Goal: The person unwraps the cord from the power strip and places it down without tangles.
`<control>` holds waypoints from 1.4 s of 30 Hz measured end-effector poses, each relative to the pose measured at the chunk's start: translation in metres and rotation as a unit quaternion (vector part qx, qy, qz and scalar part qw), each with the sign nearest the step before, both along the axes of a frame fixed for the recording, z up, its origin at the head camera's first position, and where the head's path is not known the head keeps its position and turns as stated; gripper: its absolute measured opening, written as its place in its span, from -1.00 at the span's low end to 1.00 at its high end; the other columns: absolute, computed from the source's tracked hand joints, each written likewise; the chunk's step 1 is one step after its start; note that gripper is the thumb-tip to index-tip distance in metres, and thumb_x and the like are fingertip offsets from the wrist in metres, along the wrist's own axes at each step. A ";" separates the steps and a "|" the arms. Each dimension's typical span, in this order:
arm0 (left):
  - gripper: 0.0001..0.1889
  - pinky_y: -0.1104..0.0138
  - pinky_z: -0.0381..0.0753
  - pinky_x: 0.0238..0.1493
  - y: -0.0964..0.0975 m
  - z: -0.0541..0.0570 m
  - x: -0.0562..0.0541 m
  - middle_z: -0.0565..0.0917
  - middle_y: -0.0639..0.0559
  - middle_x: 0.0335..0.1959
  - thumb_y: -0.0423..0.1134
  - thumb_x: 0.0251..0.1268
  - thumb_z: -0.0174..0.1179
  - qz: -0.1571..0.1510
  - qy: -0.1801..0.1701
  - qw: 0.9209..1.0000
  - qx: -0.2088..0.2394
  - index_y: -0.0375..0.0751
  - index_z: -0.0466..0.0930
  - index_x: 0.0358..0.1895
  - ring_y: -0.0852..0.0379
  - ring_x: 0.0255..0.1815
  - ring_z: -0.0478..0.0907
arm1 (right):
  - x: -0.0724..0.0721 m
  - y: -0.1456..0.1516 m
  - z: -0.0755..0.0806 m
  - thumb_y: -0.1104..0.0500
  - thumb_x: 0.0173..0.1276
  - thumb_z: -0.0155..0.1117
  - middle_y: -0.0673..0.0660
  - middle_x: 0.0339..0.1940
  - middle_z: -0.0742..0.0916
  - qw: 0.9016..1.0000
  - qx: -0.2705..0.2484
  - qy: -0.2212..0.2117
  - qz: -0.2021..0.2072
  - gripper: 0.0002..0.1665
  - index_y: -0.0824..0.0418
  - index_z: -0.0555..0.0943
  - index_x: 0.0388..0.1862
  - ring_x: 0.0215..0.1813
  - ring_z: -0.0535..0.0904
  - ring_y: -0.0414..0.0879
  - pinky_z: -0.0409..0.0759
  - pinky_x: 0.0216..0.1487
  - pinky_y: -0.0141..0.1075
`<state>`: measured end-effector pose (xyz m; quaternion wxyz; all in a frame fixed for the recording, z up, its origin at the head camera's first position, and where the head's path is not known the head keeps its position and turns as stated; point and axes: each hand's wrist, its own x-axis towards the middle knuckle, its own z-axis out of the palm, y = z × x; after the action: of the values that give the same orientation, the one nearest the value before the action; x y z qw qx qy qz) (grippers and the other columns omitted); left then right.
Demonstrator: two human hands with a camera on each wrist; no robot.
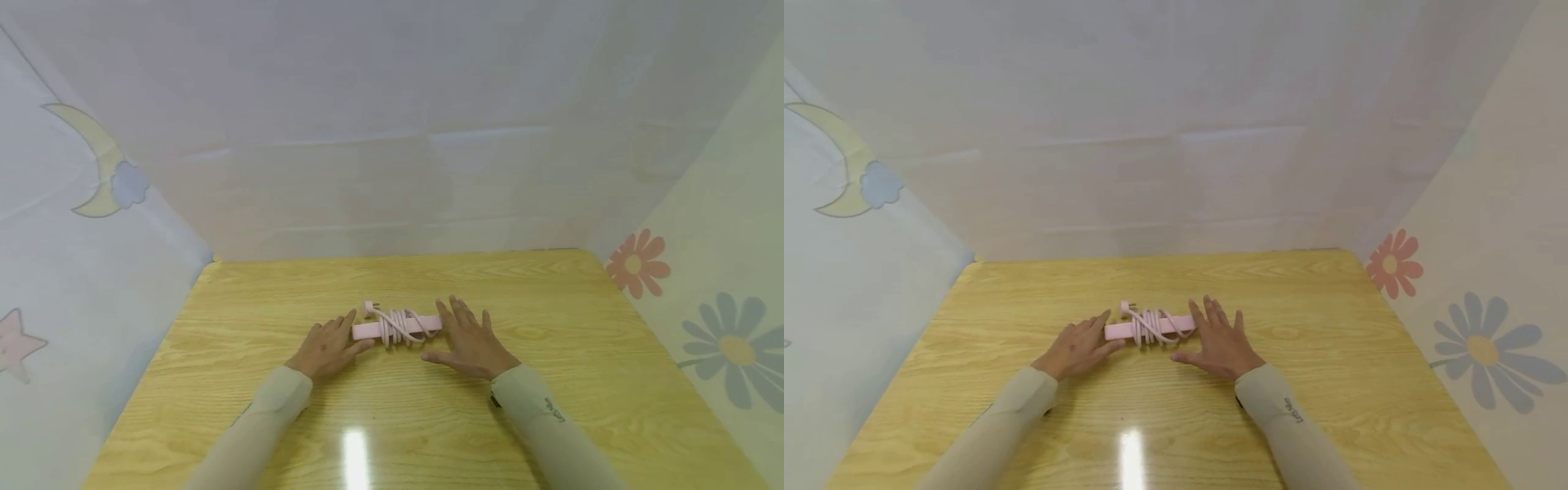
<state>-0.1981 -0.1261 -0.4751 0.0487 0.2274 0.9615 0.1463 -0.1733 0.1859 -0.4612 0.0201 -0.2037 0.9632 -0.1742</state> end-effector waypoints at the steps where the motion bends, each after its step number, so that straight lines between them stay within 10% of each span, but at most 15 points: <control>1: -0.13 -0.07 0.44 0.17 0.001 0.000 0.000 0.49 -0.35 0.30 0.32 0.48 -0.07 0.003 -0.007 1.000 0.003 -0.36 0.15 0.52 -0.24 0.26 0.47 | 0.000 0.000 0.000 -0.49 0.27 0.19 0.41 0.59 0.08 1.000 -0.001 0.000 0.000 0.27 0.24 -0.04 0.64 0.57 -0.02 0.32 -0.19 0.33 0.49; 17: -0.33 -0.05 0.33 0.35 0.002 0.008 -0.010 0.49 -0.28 0.31 0.14 0.58 -0.08 0.000 -0.105 0.989 0.103 -0.38 0.33 0.42 -0.22 0.37 0.39 | 0.001 -0.002 0.003 -0.45 0.29 0.22 0.38 0.60 0.05 1.000 -0.004 -0.008 -0.005 0.24 0.22 -0.03 0.64 0.57 -0.01 0.32 -0.22 0.35 0.47; 29: -0.60 0.18 0.52 -0.18 0.004 0.008 -0.014 0.54 0.02 -0.26 0.02 0.51 0.12 -0.021 -0.158 0.971 0.180 -0.23 0.52 0.14 0.10 -0.29 0.46 | 0.003 -0.001 0.005 -0.51 0.27 0.16 0.38 0.60 0.08 1.000 0.003 -0.002 -0.001 0.26 0.21 -0.04 0.64 0.57 0.00 0.32 -0.18 0.35 0.47; 42: -0.57 0.18 0.52 -0.18 0.003 0.007 -0.012 0.53 -0.07 -0.15 -0.08 0.51 0.14 -0.028 -0.231 0.952 0.197 -0.37 0.43 0.19 0.05 -0.21 0.46 | 0.004 -0.002 0.006 -0.52 0.27 0.14 0.38 0.60 0.08 1.000 0.003 0.003 0.001 0.27 0.21 -0.03 0.64 0.57 0.01 0.32 -0.17 0.34 0.48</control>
<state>-0.2102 -0.1229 -0.4684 0.2280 0.2190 0.8691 0.3803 -0.1691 0.1841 -0.4549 0.0180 -0.2050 0.9636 -0.1706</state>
